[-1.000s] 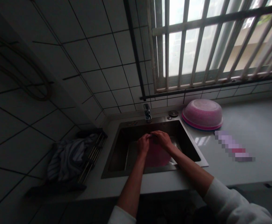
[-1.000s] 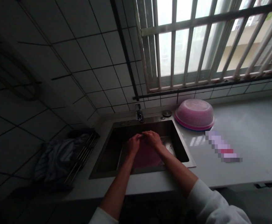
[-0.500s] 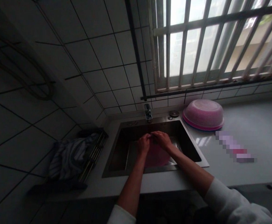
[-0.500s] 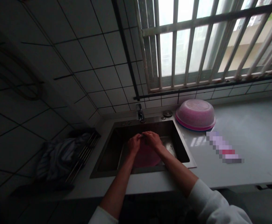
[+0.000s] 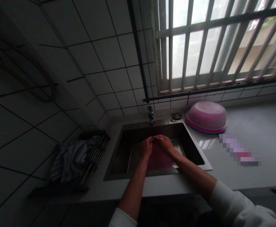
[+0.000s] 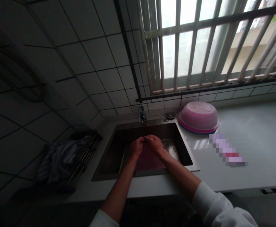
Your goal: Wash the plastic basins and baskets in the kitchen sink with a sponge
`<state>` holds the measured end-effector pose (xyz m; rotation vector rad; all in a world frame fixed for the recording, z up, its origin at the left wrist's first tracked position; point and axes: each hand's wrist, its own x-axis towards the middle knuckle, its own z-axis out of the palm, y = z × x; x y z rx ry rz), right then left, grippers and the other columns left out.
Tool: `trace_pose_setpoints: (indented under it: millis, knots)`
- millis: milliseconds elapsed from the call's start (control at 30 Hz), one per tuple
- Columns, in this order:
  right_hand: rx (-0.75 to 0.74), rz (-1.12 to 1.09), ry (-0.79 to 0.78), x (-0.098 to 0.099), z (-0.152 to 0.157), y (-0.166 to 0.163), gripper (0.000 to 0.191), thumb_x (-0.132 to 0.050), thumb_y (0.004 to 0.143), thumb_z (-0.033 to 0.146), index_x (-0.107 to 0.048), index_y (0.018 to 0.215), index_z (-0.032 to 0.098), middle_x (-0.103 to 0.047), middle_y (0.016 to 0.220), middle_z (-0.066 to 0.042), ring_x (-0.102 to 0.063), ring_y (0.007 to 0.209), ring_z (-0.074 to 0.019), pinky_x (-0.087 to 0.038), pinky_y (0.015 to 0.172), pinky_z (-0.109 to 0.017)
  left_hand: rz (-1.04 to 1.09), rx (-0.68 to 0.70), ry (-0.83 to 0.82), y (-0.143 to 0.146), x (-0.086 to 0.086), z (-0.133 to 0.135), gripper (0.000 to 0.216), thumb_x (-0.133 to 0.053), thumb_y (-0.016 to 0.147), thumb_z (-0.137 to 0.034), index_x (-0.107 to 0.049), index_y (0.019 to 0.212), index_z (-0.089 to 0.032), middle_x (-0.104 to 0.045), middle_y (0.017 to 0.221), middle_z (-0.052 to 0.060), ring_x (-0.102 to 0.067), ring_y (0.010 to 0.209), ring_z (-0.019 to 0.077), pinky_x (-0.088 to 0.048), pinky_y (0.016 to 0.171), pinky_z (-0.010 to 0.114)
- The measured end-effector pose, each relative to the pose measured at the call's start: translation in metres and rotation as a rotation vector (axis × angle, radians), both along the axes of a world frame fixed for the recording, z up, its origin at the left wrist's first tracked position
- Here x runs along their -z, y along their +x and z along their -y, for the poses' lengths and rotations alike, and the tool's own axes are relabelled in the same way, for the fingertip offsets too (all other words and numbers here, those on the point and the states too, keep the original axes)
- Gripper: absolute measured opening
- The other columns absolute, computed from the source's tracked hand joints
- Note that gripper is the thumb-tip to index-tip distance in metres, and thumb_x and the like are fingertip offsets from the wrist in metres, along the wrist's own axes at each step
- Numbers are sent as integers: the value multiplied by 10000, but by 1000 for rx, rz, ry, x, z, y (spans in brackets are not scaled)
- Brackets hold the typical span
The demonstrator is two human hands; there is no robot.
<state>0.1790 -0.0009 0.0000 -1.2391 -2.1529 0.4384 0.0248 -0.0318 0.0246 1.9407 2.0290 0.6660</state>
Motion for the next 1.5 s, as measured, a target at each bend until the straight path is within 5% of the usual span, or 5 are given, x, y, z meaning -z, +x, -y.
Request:
trace_pose_setpoints:
  millis: [300,567,800,1033,1500]
  knots:
    - [319,-104,-96,3,-17,41,363,-601,986,200,-737,1315,268,-778,1257,-49,-760,1106,-237,-565,987,-317,109,-269,173,-14,-4,1,332,-532,982,-153,-741,1210,-272,-788,1207,64,-734,1081,215,-492,893,277]
    - [51,5,-52,5,-4,7,398,-584,980,150,-735,1323,283,-755,1313,-32,-732,1171,-202,-533,1045,-283,12,38,25,-4,1,0,276,-572,993,-200,-767,1120,-349,-802,1156,-2,-732,1088,188,-485,889,250]
    - [336,-85,-131,3,-13,37,353,-618,994,250,-730,1329,261,-775,1262,-59,-755,1123,-223,-553,1011,-295,69,-221,130,-11,-3,0,324,-531,991,-159,-727,1217,-283,-789,1199,46,-730,1084,205,-492,883,272]
    - [10,2,-26,-1,2,-1,418,-568,954,103,-751,1293,262,-752,1319,-41,-719,1192,-195,-527,1064,-275,-32,43,9,3,-5,4,270,-522,1018,-214,-758,1114,-302,-795,1163,30,-731,1071,198,-479,885,263]
    - [147,-60,-42,4,-3,13,405,-565,978,130,-723,1332,247,-746,1329,-51,-726,1179,-210,-534,1051,-306,40,-71,78,-4,0,2,322,-546,969,-124,-740,1164,-290,-785,1205,30,-720,1124,200,-481,940,276]
